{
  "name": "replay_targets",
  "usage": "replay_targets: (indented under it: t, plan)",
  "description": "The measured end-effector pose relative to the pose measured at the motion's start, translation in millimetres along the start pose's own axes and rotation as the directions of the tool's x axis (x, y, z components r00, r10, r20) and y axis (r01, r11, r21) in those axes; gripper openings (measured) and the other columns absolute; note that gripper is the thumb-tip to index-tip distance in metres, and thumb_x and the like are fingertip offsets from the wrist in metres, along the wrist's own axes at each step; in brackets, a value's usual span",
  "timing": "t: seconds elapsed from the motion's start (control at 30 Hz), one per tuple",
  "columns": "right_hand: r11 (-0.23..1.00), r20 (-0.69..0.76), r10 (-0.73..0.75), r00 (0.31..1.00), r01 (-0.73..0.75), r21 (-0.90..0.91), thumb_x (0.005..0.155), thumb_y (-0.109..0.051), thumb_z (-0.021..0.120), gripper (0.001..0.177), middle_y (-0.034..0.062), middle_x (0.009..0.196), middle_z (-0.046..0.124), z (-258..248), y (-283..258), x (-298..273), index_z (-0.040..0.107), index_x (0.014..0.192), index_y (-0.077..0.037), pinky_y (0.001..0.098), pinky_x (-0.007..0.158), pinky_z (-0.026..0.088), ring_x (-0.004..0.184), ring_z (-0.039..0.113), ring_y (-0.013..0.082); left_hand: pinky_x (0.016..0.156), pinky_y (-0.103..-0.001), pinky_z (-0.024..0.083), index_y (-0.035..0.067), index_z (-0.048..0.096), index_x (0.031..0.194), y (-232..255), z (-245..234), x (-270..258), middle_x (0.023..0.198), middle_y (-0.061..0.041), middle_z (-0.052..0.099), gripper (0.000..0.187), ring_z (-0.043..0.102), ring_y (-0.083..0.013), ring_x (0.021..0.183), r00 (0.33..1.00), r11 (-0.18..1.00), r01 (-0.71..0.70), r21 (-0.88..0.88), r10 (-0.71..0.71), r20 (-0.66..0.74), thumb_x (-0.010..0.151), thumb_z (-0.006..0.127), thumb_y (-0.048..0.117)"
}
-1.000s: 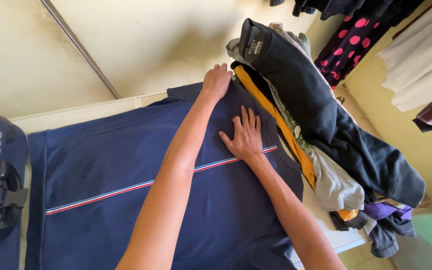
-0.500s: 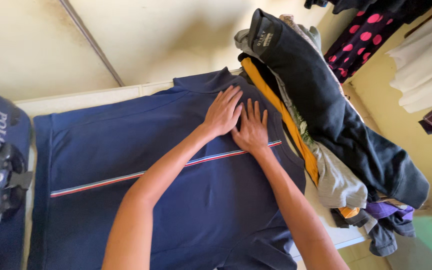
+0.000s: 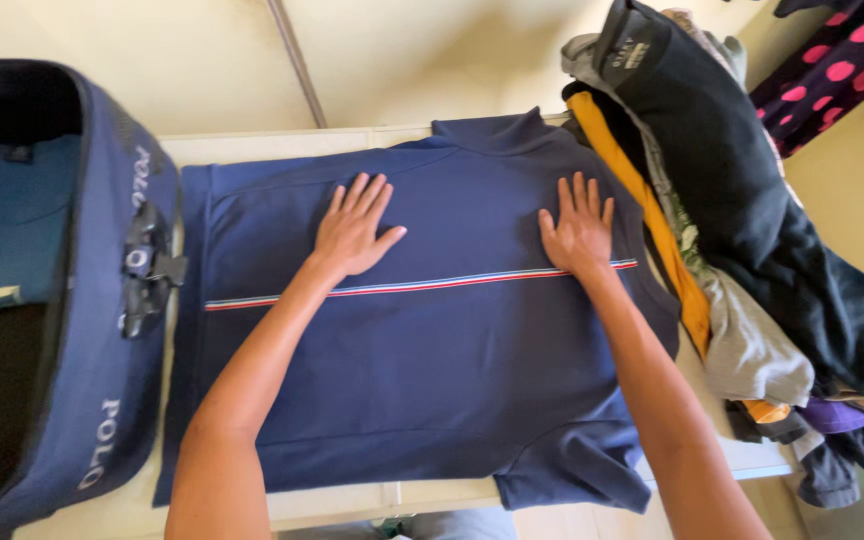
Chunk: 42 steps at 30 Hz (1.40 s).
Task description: The person lays a navy polo shirt flat on a table, smooths it out by hand, and folds one sleeve inward across the back of the shirt.
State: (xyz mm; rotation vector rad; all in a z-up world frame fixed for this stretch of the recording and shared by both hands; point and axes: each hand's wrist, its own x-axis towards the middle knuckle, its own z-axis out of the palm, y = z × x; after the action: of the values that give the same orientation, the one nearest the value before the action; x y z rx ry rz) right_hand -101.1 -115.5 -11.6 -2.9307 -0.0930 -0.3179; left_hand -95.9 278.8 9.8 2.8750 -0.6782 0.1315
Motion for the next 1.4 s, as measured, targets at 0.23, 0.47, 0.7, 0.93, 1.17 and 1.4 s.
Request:
replay_targets:
  t: [0.23,0.47,0.7,0.93,1.17,1.4]
  plan:
    - [0.994,0.083,0.077,0.994,-0.070,-0.088,0.093,-0.048,0.056,0.073,0.0207,0.163,0.034,-19,-19,10,0.046,0.149,-0.002,0.0632,0.117,0.020,0.151,0.028,0.0399,0.125,-0.055,0.021,-0.007,0.035,0.155,-92,-12,-48,0.161,-0.024,0.034,0.103,0.024,-0.0428,0.153,0.934,0.944,0.329,0.018,-0.323,-0.155,0.093,0.061,0.070]
    - [0.990,0.082,-0.048,0.995,0.058,-0.128,0.089,-0.035,0.063,0.060,0.0202,0.149,0.051,-32,-74,56,0.059,0.139,-0.002,0.0543,0.121,0.032,0.147,0.041,0.0356,0.122,-0.058,0.020,-0.004,0.040,0.152,-113,-25,-57,0.162,-0.020,0.036,0.101,0.026,-0.0388,0.152,0.911,0.923,0.382,-0.035,-0.383,-0.152,0.087,0.063,0.070]
    - [0.839,0.027,-0.544,0.839,0.543,0.048,0.090,-0.021,0.055,0.062,0.0092,0.160,0.043,13,-144,93,0.050,0.149,-0.005,0.0544,0.120,0.025,0.151,0.031,0.0286,0.123,-0.059,0.015,-0.002,0.042,0.152,-112,-19,-57,0.164,-0.020,0.032,0.099,0.022,-0.0363,0.154,0.906,0.924,0.380,-0.053,-0.383,-0.180,0.088,0.062,0.070]
    - [0.945,0.218,-0.325,0.920,0.323,0.049,0.095,-0.031,0.039,0.065,-0.0008,0.169,0.026,18,-168,99,0.035,0.158,-0.014,0.0603,0.123,0.013,0.156,0.017,0.0238,0.123,-0.059,0.012,0.001,0.038,0.155,-117,-20,-49,0.165,-0.020,0.027,0.100,0.017,-0.0357,0.154,0.909,0.920,0.389,-0.046,-0.391,-0.145,0.087,0.060,0.072]
    - [0.950,0.213,-0.312,0.926,0.309,0.048,0.096,-0.032,0.037,0.067,-0.0019,0.170,0.023,21,-161,105,0.032,0.160,-0.016,0.0593,0.125,0.010,0.158,0.014,0.0229,0.125,-0.055,0.009,0.003,0.037,0.156,-147,-7,-33,0.167,-0.015,0.027,0.097,0.015,-0.0329,0.156,0.899,0.902,0.418,-0.111,-0.428,-0.097,0.089,0.052,0.073]
    - [0.949,0.223,-0.315,0.922,0.311,0.056,0.095,-0.032,0.037,0.069,-0.0021,0.170,0.022,24,-160,107,0.029,0.161,-0.015,0.0588,0.124,0.008,0.157,0.013,0.0226,0.125,-0.058,0.008,-0.002,0.035,0.157,-162,-9,-31,0.171,-0.015,0.020,0.091,0.010,-0.0363,0.159,0.803,0.829,0.558,-0.041,-0.552,-0.223,0.098,0.046,0.066]
